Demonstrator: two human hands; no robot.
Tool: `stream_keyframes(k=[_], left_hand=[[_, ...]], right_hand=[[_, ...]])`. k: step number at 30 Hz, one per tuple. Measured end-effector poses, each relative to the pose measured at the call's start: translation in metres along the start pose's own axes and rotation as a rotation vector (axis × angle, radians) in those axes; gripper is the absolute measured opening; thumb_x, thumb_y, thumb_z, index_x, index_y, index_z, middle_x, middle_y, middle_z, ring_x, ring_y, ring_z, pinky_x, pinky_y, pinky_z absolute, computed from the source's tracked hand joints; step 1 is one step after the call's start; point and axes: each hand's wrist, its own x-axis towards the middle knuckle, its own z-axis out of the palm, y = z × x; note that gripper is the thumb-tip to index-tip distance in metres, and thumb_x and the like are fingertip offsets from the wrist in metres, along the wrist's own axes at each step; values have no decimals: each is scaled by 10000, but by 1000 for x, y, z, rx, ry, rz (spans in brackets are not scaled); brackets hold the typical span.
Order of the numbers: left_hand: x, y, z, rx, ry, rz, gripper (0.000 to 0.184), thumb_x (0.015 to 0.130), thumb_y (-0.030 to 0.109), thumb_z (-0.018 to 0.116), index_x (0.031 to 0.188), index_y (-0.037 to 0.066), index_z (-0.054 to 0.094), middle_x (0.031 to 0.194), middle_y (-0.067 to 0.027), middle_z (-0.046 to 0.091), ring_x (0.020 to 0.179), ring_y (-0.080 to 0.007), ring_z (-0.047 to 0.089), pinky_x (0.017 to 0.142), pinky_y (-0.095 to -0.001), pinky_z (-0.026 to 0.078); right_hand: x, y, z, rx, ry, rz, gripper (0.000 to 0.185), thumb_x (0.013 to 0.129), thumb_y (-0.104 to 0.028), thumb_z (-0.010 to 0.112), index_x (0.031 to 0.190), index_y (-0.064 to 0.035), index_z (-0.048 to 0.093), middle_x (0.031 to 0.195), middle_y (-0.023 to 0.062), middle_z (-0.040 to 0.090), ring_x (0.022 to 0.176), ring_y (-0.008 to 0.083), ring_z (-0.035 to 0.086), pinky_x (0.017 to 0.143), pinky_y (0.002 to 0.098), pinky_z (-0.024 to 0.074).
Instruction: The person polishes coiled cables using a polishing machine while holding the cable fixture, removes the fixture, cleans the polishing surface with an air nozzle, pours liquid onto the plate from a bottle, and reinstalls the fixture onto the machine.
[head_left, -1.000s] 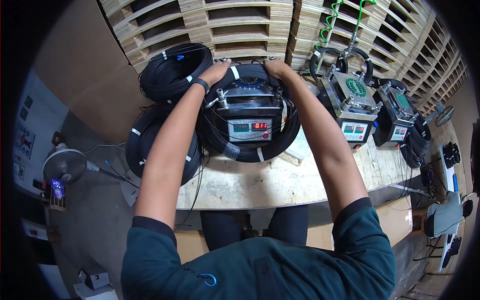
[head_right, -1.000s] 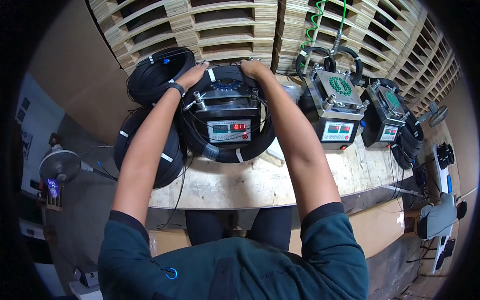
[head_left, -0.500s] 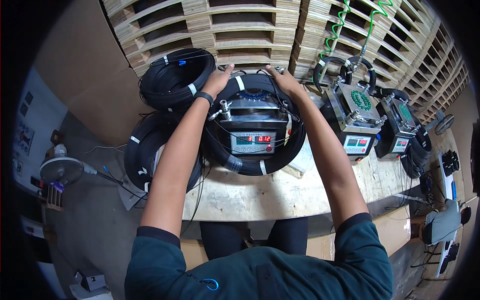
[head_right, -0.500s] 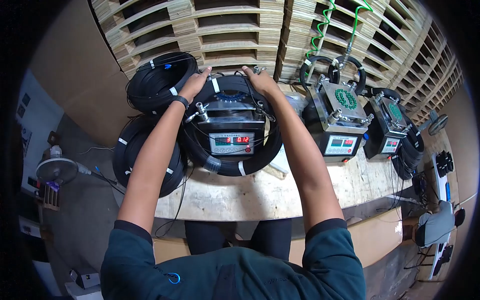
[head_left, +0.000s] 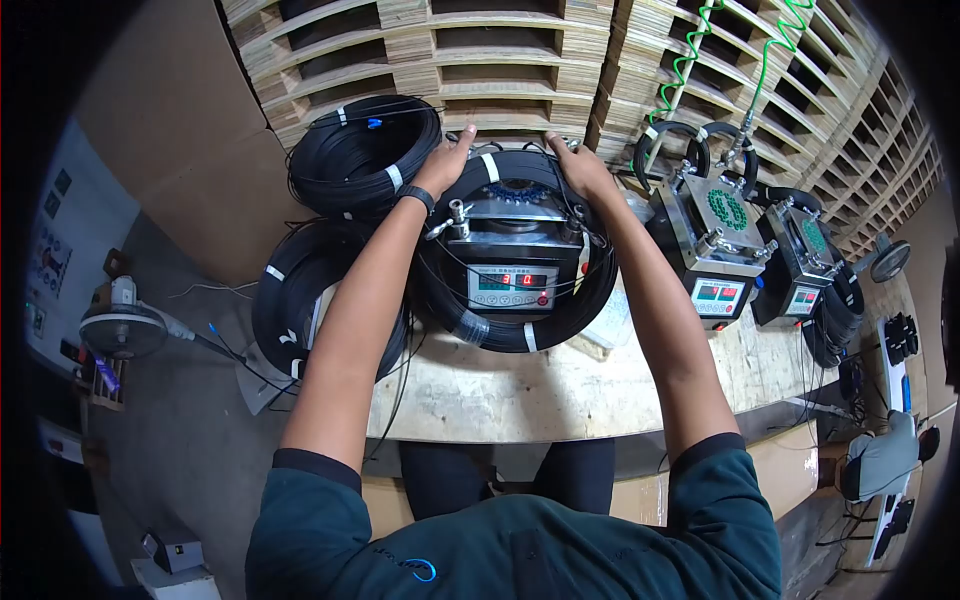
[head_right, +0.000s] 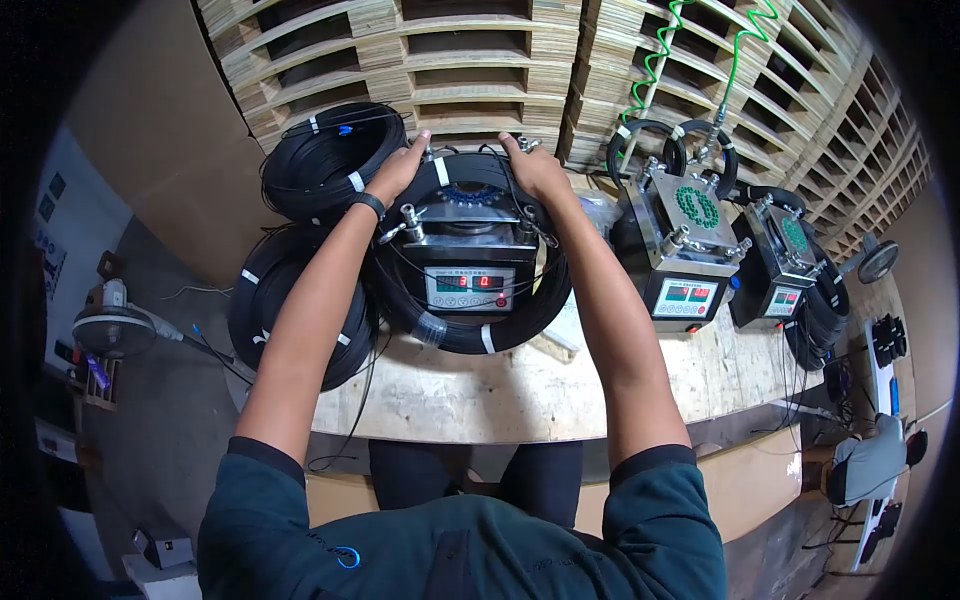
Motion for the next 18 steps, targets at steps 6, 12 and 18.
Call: stream_keyframes(k=[6,12,18], left_hand=[[5,-4,-1,112,70,15,937,900,764,395,941,-126,682,1034,-368,649,1064,-483,623,958,-456,457],[-7,9,-6,75,33,43,911,918,757,344,894,-80,701,981,-357,655,1035,-487,624,939,-482,458],[-2,3,0,147,74,34,911,945,730,288,952,-78,708,1050,-379,634,1116,-507,587,984,-489,439]], right_hand=[[-5,-1,2,109,63,19,1061,842,-835,350,1313,96,541,1287,359,563,1273,431,531,1088,444,382],[-20,-9,-3,120,99,51,1010,848,-828,352,1285,56,572,1270,342,584,1253,430,547,1072,459,395],[-17,-8,-3,52,98,63,1080,848,-836,337,1356,107,479,1287,357,565,1270,442,529,1083,454,389]])
